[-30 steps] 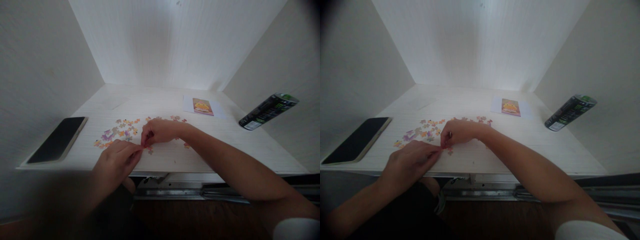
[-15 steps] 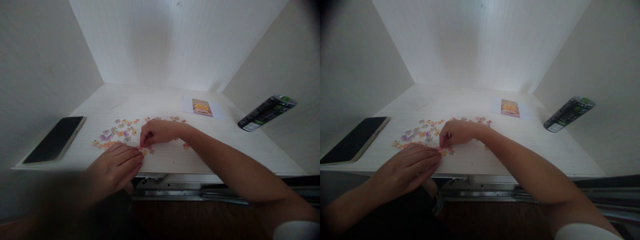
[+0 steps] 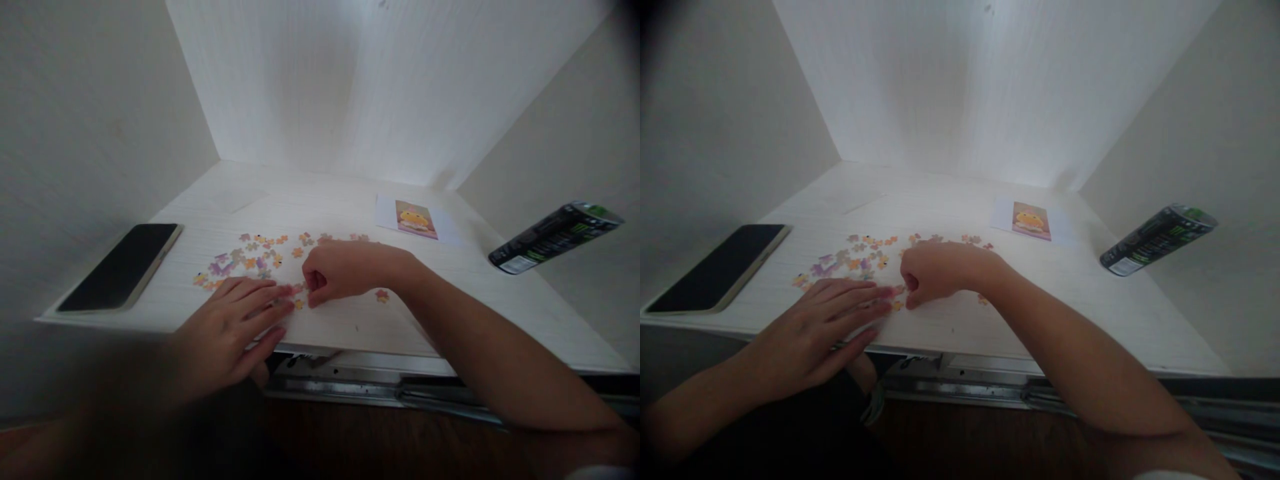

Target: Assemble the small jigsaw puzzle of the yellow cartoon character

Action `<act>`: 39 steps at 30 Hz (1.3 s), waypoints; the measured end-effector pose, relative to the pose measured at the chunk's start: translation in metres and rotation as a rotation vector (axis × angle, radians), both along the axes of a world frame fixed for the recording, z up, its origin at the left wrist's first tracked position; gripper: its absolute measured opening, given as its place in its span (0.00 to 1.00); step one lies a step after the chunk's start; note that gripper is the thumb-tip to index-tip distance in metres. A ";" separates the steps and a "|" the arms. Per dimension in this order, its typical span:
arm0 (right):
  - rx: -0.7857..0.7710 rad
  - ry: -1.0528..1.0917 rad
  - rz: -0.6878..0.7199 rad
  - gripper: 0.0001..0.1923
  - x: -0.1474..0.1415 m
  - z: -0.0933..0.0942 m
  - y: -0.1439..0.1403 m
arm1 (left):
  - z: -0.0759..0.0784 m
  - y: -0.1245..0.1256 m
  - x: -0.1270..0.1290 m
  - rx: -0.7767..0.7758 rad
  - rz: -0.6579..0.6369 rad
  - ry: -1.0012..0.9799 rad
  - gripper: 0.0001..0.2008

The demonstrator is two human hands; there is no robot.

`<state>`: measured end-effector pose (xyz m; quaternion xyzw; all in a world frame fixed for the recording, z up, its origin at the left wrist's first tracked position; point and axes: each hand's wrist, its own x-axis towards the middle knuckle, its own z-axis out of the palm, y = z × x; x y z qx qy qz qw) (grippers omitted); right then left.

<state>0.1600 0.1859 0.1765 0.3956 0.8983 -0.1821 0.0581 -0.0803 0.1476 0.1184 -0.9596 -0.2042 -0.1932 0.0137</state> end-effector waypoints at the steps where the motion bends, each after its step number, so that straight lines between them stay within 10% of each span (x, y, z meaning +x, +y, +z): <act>1: -0.010 -0.005 0.002 0.10 0.000 0.000 -0.001 | 0.000 0.000 0.000 -0.006 -0.002 0.006 0.16; 18: -0.307 0.002 0.071 0.10 0.013 0.002 0.011 | -0.006 0.002 -0.007 0.000 -0.072 -0.044 0.18; 29: -0.113 -0.086 0.060 0.03 0.005 0.008 -0.006 | -0.004 -0.001 -0.009 0.030 -0.065 -0.198 0.12; 39: -0.183 0.412 0.023 0.07 0.001 -0.017 0.022 | -0.004 -0.005 -0.005 0.009 -0.069 -0.063 0.16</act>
